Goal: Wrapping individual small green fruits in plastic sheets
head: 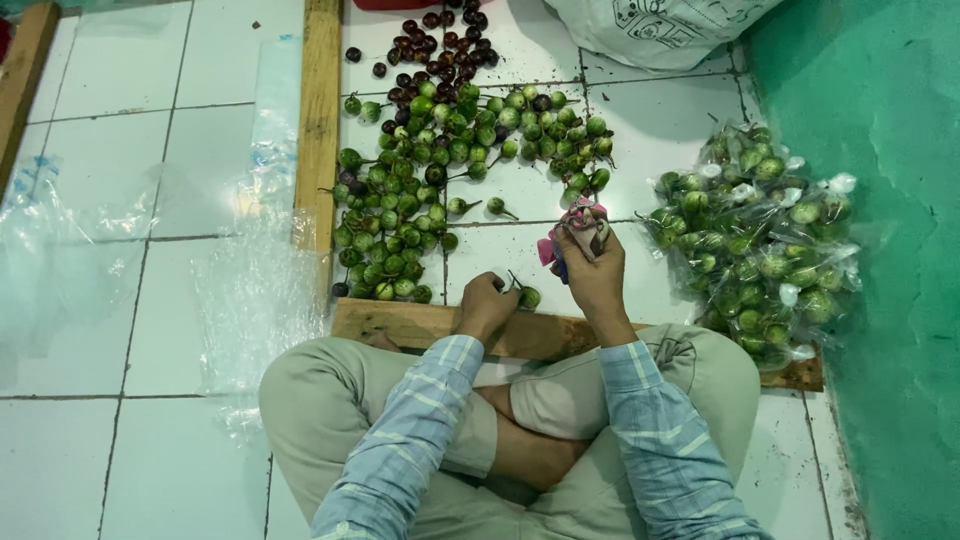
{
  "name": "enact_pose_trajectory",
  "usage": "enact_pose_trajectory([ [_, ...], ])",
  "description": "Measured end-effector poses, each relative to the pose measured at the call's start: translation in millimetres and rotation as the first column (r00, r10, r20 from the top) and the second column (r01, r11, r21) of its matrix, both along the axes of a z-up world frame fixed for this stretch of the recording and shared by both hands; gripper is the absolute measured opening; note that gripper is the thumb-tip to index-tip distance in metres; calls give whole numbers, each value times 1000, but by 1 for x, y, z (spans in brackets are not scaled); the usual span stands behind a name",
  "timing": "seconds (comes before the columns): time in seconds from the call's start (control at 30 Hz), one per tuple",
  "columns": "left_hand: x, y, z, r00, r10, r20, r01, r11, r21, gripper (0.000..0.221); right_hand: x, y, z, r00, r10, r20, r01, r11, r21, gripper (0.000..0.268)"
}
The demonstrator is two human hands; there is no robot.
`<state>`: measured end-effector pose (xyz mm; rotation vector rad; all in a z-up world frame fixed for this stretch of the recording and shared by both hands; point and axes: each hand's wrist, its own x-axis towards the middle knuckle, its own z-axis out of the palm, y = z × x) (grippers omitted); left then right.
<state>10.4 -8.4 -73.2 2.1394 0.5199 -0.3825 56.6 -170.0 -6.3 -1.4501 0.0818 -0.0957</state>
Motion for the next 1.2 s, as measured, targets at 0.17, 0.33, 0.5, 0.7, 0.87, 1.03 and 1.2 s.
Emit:
enact_pose_trajectory([
  [0.17,6,5,-13,999,-6,45,5,1000,29,44,2,0,0,1000,-7,-2,7,1000,9,13],
  [0.33,21,12,1,992,-21,121,6,992,124,44,5,-4,5,1000,-15,6,15,1000,7,11],
  [0.5,44,6,34,937,-141,321,19,934,357,37,5,-3,10,1000,-10,9,10,1000,5,14],
  [0.7,88,14,-7,821,-479,310,172,726,666,48,19,-10,-9,1000,-21,-17,21,1000,5,14],
  [0.87,114,23,-49,714,-677,179,223,462,859,32,18,-5,12,1000,-11,-28,9,999,-47,14],
  [1.03,127,33,-65,673,-685,278,201,531,823,19,23,-7,12,997,25,-73,-27,999,-32,17],
  [1.2,116,17,-13,890,315,330,-23,753,-657,18,20,-10,33,1000,5,3,-5,1000,-30,26],
])
